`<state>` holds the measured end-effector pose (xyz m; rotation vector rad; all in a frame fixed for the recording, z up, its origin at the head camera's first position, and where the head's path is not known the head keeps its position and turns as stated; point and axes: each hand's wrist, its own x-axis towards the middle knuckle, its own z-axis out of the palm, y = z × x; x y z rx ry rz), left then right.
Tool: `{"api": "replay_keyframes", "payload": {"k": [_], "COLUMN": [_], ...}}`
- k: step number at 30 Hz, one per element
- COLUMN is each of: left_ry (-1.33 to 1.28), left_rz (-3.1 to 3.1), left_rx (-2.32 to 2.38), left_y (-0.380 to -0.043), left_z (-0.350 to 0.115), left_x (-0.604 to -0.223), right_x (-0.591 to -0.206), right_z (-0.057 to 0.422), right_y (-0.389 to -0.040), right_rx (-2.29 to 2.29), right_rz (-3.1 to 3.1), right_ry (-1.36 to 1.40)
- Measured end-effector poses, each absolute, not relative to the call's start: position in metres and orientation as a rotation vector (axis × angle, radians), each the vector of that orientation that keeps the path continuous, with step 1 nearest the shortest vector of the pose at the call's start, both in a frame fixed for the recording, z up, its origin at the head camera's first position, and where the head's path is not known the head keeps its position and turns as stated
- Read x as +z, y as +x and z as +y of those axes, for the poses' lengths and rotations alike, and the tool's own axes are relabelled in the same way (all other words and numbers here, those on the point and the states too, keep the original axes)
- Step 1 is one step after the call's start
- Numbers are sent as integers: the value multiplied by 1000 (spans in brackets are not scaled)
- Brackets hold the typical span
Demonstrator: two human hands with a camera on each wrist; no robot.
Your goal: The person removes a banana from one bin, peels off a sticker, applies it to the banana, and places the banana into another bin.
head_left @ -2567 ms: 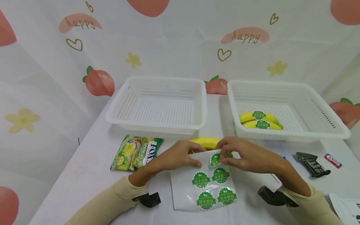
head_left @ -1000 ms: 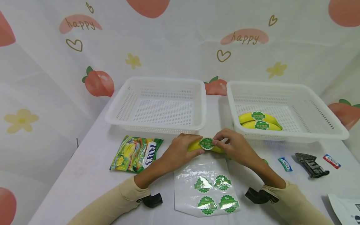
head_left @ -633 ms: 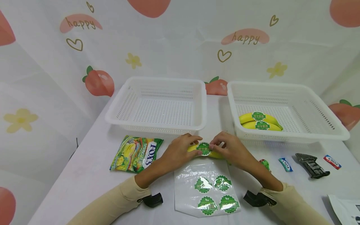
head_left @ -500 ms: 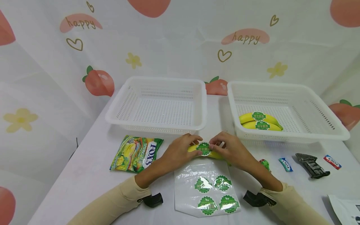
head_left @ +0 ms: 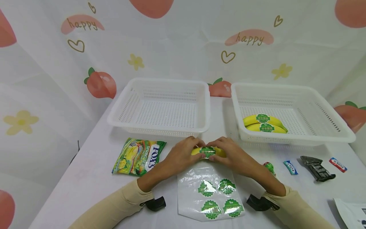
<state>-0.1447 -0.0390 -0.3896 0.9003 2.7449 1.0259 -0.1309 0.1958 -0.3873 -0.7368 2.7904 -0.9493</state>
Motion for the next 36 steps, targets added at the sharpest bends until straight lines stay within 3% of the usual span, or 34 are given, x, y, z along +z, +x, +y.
{"api": "replay_keyframes", "payload": {"k": [13,36], "left_ry": [1014,1126], "left_rz": [2762,2813], "left_rx": [887,790], "left_y": [-141,-140], "left_z": [-36,-37], "left_x": [-386,-389], "right_x": [-385,-384], "right_z": [190,197], "right_y": [-127,-127], "right_rx": [-773,-911], "right_rz": [2913,2768], "right_ry": [-744,-870]}}
